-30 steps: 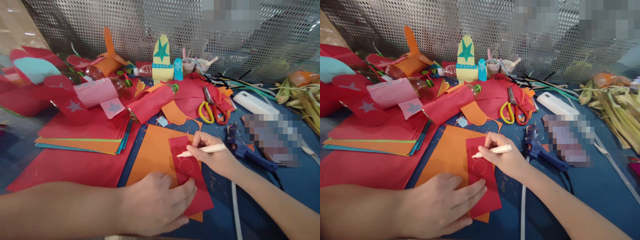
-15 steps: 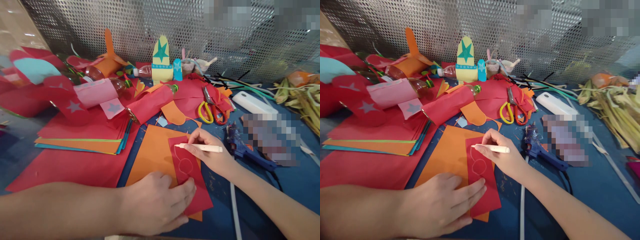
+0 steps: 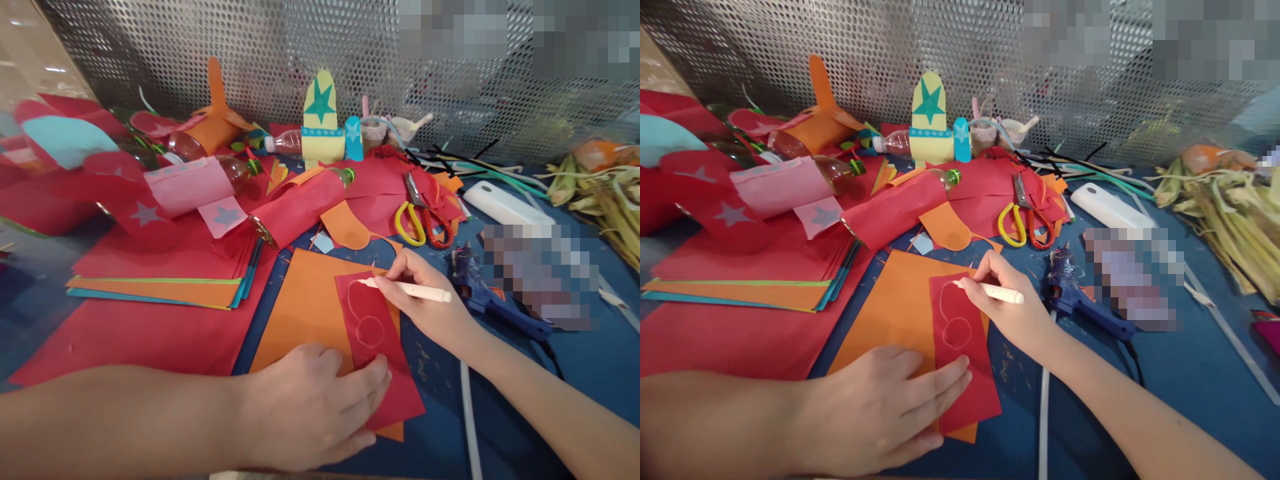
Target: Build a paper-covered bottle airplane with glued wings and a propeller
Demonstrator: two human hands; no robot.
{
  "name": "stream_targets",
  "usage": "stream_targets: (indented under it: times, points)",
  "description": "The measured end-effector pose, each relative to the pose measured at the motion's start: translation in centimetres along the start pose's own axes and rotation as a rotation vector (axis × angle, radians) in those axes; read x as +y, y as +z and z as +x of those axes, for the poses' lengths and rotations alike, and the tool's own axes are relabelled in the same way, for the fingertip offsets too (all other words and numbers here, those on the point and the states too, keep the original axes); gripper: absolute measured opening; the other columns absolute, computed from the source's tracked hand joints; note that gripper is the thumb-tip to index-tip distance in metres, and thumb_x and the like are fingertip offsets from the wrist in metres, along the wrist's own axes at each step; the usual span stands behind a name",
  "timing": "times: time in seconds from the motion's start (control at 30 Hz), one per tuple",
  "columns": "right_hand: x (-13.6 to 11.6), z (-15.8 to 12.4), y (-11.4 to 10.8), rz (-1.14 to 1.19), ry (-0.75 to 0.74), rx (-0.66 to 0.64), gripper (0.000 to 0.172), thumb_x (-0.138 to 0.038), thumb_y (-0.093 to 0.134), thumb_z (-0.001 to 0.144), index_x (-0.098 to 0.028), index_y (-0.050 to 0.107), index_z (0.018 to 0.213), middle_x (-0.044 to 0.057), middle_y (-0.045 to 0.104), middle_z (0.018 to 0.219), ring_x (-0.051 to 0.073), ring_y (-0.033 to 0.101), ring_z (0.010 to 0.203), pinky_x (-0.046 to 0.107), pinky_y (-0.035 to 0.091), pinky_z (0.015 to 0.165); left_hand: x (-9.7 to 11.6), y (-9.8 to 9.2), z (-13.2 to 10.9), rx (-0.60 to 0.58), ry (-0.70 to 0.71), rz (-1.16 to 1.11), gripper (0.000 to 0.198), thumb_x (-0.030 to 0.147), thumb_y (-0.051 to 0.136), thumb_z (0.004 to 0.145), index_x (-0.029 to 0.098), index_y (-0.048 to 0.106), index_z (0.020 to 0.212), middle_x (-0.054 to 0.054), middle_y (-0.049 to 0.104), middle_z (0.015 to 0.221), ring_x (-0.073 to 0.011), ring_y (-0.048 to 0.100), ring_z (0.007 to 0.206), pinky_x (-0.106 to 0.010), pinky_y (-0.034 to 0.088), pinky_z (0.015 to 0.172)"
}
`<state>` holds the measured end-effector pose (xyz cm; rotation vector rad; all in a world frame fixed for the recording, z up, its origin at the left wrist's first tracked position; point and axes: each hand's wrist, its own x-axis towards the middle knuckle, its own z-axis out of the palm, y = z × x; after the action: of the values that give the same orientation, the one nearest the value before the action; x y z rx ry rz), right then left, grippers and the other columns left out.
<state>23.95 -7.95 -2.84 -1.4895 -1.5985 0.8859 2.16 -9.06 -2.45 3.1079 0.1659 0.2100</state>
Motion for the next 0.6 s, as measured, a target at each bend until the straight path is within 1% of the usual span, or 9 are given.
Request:
stream_targets:
  times: [0.13, 0.33, 0.5, 0.6]
  points:
    - [-0.1, 0.1, -0.3, -0.036, -0.025, 0.011, 0.023, -0.031, 0.055, 0.086, -0.024, 0.038, 0.073, -0.008, 0.041, 0.058, 0.01, 0.042, 0.049, 0.024, 0.031, 0.048, 0.0, 0.1, 0.0, -0.004, 0.001, -0.01, 0.048, 0.041, 0.034, 0.096, 0.012, 0.051, 0.13, -0.01, 0.058, 0.129, -0.0144, 0.054, 0.055, -0.032, 0.042, 0.043]
    - [-0.2, 0.1, -0.8, -0.098, -0.062, 0.053, 0.023, -0.025, 0.053, 0.083, -0.024, 0.035, 0.069, -0.009, 0.034, 0.056, 0.009, 0.035, 0.048, 0.023, 0.029, 0.046, 0.0, 0.2, 0.0, 0.016, 0.001, 0.015, 0.048, 0.041, 0.034, 0.096, 0.013, 0.053, 0.129, -0.007, 0.059, 0.13, -0.0141, 0.052, 0.053, -0.032, 0.04, 0.041]
    - [-0.4, 0.0, -1.1, -0.111, -0.067, 0.041, 0.024, -0.02, 0.052, 0.08, -0.023, 0.033, 0.065, -0.009, 0.03, 0.056, 0.009, 0.032, 0.047, 0.022, 0.029, 0.045, 0.0, 0.1, 0.0, 0.018, 0.002, 0.015, 0.047, 0.041, 0.034, 0.096, 0.013, 0.052, 0.128, -0.01, 0.059, 0.129, -0.0139, 0.052, 0.052, -0.032, 0.04, 0.041]
    - [-0.6, -0.1, -1.1, -0.075, -0.065, 0.028, 0.026, -0.017, 0.052, 0.078, -0.023, 0.032, 0.064, -0.009, 0.028, 0.056, 0.008, 0.03, 0.047, 0.02, 0.033, 0.044, -0.1, 0.1, 0.0, 0.019, 0.011, 0.016, 0.047, 0.042, 0.036, 0.095, 0.012, 0.052, 0.128, -0.013, 0.06, 0.127, -0.0129, 0.053, 0.052, -0.031, 0.041, 0.042]
